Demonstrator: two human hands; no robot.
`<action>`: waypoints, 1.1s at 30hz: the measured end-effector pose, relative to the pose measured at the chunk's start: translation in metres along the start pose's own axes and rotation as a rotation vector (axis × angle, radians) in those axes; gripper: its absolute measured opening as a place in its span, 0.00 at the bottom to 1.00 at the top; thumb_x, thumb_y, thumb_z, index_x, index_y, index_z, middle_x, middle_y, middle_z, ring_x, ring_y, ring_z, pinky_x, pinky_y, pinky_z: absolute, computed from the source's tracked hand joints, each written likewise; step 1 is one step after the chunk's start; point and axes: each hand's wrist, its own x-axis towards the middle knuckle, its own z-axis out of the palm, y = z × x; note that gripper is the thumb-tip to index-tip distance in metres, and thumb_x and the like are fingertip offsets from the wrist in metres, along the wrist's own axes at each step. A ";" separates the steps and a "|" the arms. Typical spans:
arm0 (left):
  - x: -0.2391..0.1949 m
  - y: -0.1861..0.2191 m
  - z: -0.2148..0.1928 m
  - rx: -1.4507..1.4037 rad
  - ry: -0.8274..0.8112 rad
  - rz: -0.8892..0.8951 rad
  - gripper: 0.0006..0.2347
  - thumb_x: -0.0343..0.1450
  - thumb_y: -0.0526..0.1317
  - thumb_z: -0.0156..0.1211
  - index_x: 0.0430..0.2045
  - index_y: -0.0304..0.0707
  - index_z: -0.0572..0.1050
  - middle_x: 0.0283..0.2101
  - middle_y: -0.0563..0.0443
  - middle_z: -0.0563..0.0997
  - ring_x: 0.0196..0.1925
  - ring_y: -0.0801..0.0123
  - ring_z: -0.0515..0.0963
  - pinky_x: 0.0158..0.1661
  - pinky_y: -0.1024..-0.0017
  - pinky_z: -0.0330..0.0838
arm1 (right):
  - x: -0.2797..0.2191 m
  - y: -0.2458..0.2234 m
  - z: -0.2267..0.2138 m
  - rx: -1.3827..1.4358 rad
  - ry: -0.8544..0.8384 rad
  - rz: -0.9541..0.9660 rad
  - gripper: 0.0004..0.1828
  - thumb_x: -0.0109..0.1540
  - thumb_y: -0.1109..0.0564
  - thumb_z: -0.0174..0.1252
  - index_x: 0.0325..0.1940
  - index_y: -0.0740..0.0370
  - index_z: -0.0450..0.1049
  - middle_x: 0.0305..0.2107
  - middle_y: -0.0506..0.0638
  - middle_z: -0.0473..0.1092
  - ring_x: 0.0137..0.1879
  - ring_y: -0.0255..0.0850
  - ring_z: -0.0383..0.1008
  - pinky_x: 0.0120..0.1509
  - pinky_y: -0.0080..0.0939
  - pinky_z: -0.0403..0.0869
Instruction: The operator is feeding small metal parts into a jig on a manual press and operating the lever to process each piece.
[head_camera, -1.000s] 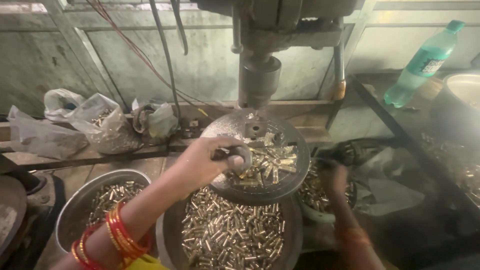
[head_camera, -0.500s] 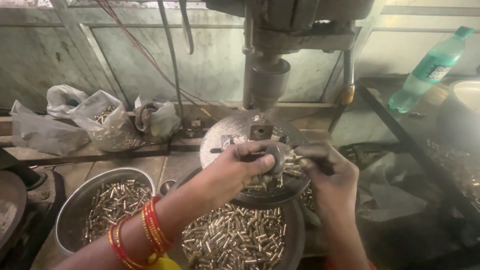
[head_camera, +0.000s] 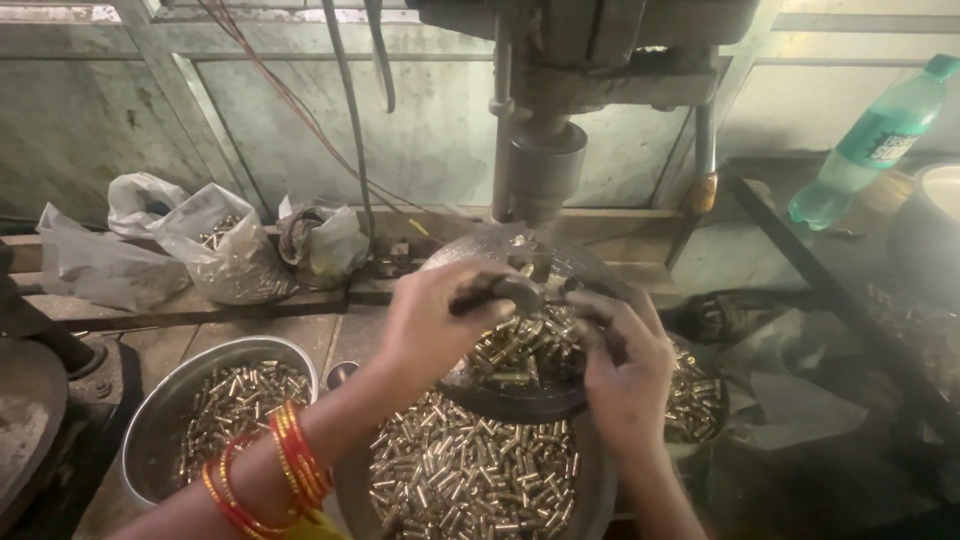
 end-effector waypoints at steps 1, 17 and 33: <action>-0.001 0.001 0.001 0.000 0.000 -0.003 0.15 0.65 0.34 0.64 0.45 0.48 0.80 0.44 0.54 0.87 0.43 0.72 0.88 0.48 0.75 0.79 | 0.000 0.001 0.000 0.000 -0.002 0.002 0.17 0.57 0.71 0.61 0.48 0.59 0.80 0.45 0.50 0.76 0.43 0.37 0.78 0.44 0.33 0.75; 0.020 -0.011 0.007 0.236 0.146 0.294 0.31 0.62 0.34 0.73 0.60 0.38 0.62 0.59 0.43 0.74 0.62 0.57 0.73 0.60 0.59 0.69 | 0.061 0.006 -0.038 -0.357 0.321 -0.401 0.14 0.62 0.72 0.60 0.50 0.65 0.73 0.43 0.55 0.72 0.49 0.45 0.71 0.53 0.45 0.69; 0.028 -0.026 0.013 -0.121 0.011 0.352 0.35 0.63 0.25 0.60 0.68 0.37 0.55 0.63 0.32 0.72 0.56 0.50 0.80 0.42 0.65 0.81 | 0.223 0.076 -0.001 -0.601 0.329 -0.896 0.19 0.52 0.72 0.62 0.46 0.63 0.75 0.42 0.59 0.77 0.44 0.55 0.77 0.49 0.49 0.76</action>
